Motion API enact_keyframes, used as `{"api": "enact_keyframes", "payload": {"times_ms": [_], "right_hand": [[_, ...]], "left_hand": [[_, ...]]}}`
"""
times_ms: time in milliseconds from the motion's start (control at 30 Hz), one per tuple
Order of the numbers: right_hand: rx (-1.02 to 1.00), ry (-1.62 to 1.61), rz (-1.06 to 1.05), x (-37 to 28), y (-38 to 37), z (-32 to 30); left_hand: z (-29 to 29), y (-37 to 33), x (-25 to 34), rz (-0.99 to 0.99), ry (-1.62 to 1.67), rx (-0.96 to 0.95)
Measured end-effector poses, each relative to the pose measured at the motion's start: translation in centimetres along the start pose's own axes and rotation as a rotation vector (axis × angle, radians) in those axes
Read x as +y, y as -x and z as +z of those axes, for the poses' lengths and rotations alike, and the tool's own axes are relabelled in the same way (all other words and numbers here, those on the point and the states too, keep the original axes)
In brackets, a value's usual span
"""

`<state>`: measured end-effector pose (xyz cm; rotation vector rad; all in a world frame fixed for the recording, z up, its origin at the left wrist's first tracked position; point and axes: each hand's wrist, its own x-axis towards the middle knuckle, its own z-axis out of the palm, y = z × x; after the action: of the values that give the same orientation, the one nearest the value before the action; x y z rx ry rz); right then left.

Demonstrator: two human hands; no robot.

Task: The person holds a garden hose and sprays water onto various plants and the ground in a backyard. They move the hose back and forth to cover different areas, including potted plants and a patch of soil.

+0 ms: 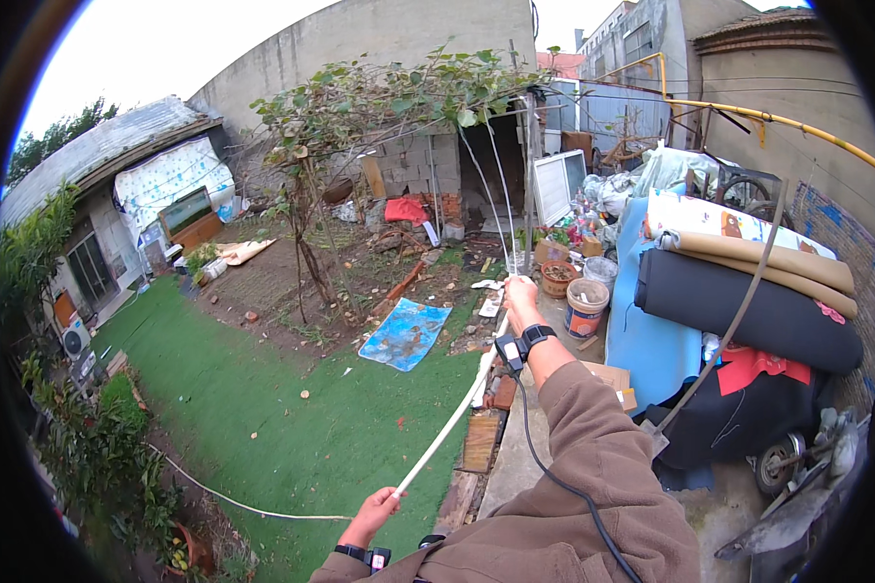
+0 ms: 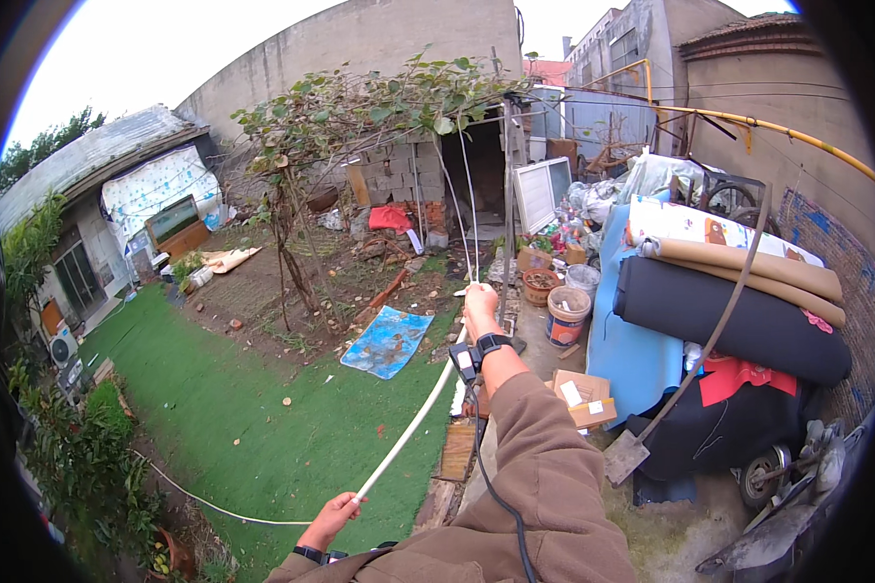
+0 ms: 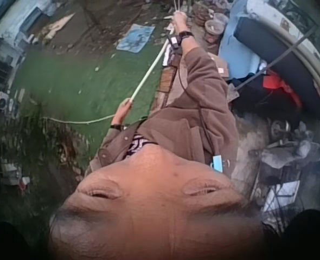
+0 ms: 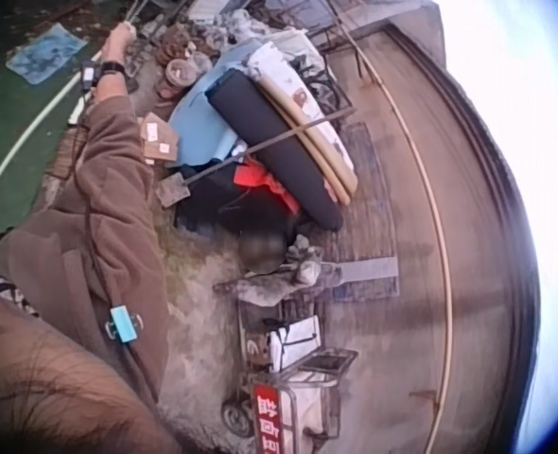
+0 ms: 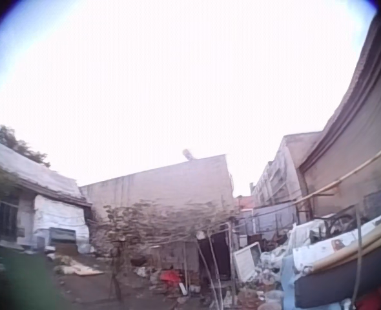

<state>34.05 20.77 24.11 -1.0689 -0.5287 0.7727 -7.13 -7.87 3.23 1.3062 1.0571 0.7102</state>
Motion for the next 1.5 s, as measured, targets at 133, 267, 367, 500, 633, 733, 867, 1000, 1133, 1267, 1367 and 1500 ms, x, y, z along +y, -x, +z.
{"api": "enact_keyframes", "payload": {"times_ms": [133,267,367,500,633,733,867,1000,1133,1267,1367,1500], "right_hand": [[-0.032,-0.075,-0.055,-2.5,-0.3,-0.7],[-0.019,-0.088,-0.11,-4.4,-1.4,-0.3],[-0.024,-0.11,-0.123,-5.1,-2.2,0.1],[-0.032,-0.146,-0.174,-4.9,-3.1,0.8],[0.01,-0.154,-0.118,-4.2,-3.5,0.8],[0.038,-0.13,-0.011,-3.9,-3.2,0.3],[-0.06,-0.187,-0.074,-3.7,-3.0,0.6],[-0.085,-0.21,-0.069,-3.9,-3.4,1.0],[-0.045,-0.147,-0.036,-4.2,-3.3,2.4],[-0.117,-0.113,-0.075,-4.5,-2.3,5.9],[-0.153,-0.061,-0.052,-4.4,-1.3,8.1],[-0.233,-0.042,-0.052,-3.3,0.7,11.7]], "left_hand": [[0.6,-1.7,0.5,0.023,-0.012,0.014],[1.1,-3.1,1.1,0.07,-0.008,0.013],[1.4,-3.5,1.3,0.091,0.019,0.011],[1.5,-3.8,1.6,0.107,0.019,0.025],[1.6,-3.7,1.6,0.093,-0.003,0.044],[1.7,-3.5,1.5,0.07,-0.023,0.068],[1.9,-3.4,1.4,0.084,0.002,0.073],[2.0,-3.6,1.8,0.083,0.028,0.083],[1.9,-3.5,2.1,0.077,0.017,0.093],[1.9,-2.9,2.0,0.095,0.066,0.098],[1.5,-2.2,1.8,0.123,0.094,0.127],[0.3,-0.6,1.4,0.12,0.091,0.183]]}}
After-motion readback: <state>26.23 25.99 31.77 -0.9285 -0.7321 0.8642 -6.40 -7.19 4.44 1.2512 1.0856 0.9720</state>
